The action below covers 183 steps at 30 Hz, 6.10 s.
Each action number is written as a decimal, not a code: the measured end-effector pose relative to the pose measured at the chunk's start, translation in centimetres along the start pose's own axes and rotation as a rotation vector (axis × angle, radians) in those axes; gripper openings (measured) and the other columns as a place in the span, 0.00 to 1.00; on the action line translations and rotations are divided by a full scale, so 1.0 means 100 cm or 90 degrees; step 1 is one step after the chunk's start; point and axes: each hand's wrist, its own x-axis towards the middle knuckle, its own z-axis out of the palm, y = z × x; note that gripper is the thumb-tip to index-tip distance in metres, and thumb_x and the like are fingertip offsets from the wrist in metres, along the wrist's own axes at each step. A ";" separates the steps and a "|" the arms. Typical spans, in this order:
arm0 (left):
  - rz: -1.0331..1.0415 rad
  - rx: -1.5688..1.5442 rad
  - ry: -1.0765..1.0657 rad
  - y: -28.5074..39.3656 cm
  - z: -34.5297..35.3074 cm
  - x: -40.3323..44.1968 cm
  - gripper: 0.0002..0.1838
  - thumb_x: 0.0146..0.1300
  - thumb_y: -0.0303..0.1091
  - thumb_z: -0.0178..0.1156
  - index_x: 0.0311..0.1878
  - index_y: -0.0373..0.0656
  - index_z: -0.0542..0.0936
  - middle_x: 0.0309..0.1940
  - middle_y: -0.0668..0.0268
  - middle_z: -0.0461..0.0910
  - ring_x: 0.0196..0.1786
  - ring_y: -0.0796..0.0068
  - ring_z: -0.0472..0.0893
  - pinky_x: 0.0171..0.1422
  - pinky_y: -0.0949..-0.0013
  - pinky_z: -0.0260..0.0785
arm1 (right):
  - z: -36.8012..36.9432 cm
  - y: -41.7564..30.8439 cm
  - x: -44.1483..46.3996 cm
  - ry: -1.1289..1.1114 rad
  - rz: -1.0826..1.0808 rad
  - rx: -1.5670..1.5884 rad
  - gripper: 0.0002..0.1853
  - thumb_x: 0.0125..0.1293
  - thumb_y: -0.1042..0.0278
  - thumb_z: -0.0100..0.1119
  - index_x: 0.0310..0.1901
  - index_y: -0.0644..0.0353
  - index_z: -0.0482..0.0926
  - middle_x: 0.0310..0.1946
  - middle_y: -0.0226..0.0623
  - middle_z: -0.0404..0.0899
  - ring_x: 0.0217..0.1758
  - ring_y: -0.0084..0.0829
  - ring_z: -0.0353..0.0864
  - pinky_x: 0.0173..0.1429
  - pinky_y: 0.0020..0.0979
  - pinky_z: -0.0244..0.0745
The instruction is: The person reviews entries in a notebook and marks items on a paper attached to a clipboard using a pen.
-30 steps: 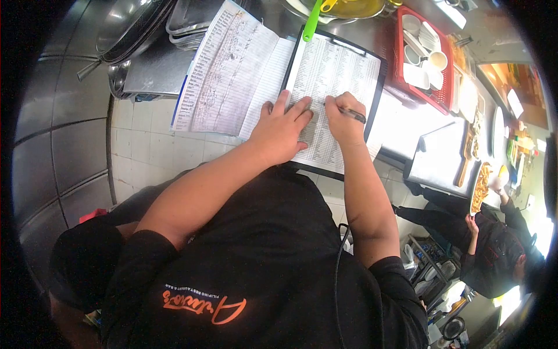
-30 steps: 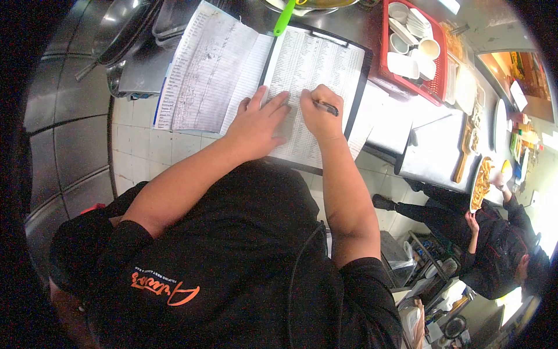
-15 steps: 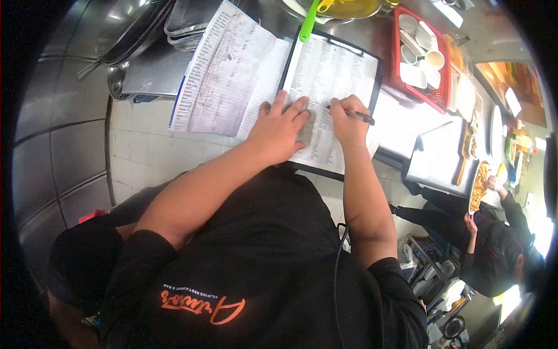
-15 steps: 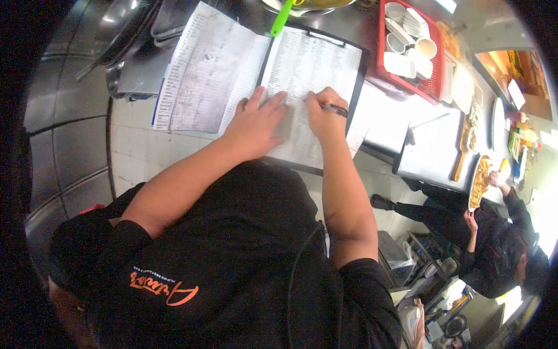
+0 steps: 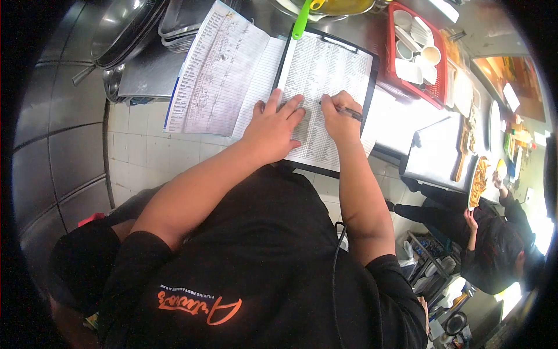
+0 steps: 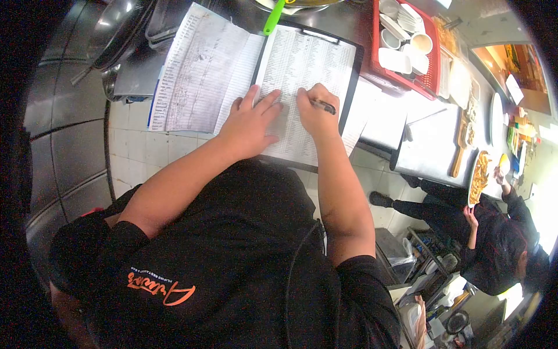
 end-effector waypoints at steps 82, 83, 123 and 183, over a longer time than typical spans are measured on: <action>-0.437 -0.540 0.210 -0.134 -0.003 -0.103 0.32 0.54 0.30 0.81 0.59 0.30 0.77 0.51 0.51 0.88 0.55 0.62 0.87 0.62 0.62 0.78 | 0.110 -0.084 -0.019 -0.388 0.048 0.255 0.15 0.63 0.64 0.72 0.28 0.63 0.77 0.22 0.32 0.76 0.30 0.21 0.73 0.36 0.32 0.71; -0.434 -0.537 0.209 -0.132 -0.007 -0.103 0.31 0.54 0.30 0.80 0.59 0.30 0.77 0.51 0.51 0.88 0.55 0.62 0.87 0.63 0.61 0.77 | 0.112 -0.082 -0.020 -0.383 0.025 0.256 0.15 0.63 0.64 0.72 0.28 0.63 0.77 0.22 0.33 0.76 0.29 0.22 0.73 0.36 0.33 0.71; -0.457 -0.480 0.215 -0.121 -0.017 -0.102 0.30 0.52 0.33 0.81 0.56 0.32 0.81 0.50 0.50 0.88 0.54 0.56 0.88 0.62 0.59 0.78 | 0.116 -0.082 -0.014 -0.383 -0.036 0.147 0.17 0.65 0.58 0.72 0.29 0.63 0.80 0.23 0.41 0.82 0.26 0.32 0.79 0.35 0.37 0.75; -0.493 -0.410 0.208 -0.153 -0.002 -0.086 0.27 0.60 0.40 0.78 0.56 0.34 0.82 0.47 0.53 0.90 0.50 0.59 0.90 0.58 0.59 0.79 | -0.075 0.024 -0.006 0.129 -0.010 0.083 0.16 0.78 0.59 0.62 0.51 0.67 0.83 0.43 0.46 0.88 0.45 0.38 0.87 0.54 0.36 0.79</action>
